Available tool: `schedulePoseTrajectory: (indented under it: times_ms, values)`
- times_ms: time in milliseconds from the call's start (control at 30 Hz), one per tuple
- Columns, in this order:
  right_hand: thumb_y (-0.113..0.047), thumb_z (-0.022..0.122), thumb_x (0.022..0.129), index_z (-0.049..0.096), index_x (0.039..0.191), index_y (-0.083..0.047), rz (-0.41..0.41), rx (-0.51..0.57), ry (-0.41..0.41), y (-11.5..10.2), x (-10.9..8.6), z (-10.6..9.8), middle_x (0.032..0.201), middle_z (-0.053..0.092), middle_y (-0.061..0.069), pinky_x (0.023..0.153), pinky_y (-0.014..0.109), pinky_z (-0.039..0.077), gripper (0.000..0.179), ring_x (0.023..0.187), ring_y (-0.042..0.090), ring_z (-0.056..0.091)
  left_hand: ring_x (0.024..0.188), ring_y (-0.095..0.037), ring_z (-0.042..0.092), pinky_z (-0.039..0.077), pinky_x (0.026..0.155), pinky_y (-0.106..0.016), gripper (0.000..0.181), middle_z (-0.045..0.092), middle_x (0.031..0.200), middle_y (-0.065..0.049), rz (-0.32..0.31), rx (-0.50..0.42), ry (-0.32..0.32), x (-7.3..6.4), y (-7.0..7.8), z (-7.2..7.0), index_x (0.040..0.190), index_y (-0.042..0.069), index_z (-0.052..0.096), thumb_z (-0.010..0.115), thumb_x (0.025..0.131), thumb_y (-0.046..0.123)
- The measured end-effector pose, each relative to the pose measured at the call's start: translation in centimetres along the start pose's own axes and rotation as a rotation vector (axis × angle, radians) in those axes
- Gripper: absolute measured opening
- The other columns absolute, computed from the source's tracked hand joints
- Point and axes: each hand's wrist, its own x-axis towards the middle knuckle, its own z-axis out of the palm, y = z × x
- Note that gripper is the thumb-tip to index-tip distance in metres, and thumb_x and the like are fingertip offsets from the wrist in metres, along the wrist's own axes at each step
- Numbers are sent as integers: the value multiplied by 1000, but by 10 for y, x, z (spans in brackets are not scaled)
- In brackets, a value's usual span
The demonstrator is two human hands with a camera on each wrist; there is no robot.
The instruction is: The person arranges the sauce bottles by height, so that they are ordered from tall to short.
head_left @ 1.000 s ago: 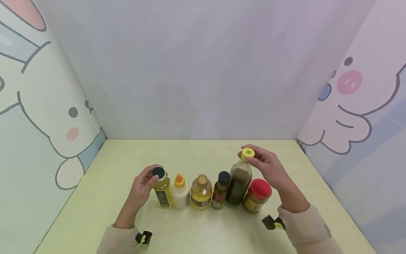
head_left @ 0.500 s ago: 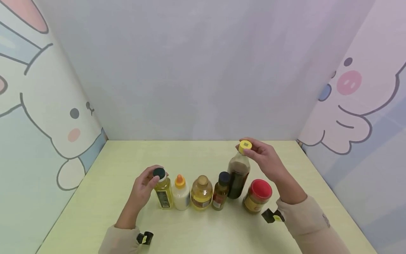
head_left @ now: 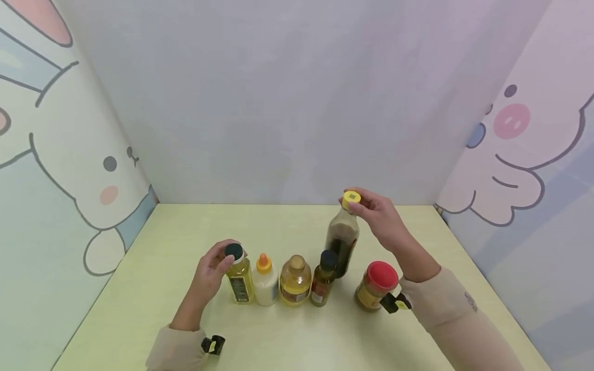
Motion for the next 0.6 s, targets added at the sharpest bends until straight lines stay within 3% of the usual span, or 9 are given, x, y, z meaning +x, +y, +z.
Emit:
schedulePoseTrajectory:
  times_ms: [600]
  values:
    - [-10, 56, 100, 54, 134, 2, 16, 33, 7, -24, 27, 17, 122, 63, 18, 92, 34, 49, 36, 112, 20, 59, 95, -8, 63, 48, 84, -19, 26, 68, 100, -3, -17, 19, 13, -1, -2, 1, 118, -7, 52, 43, 94, -12]
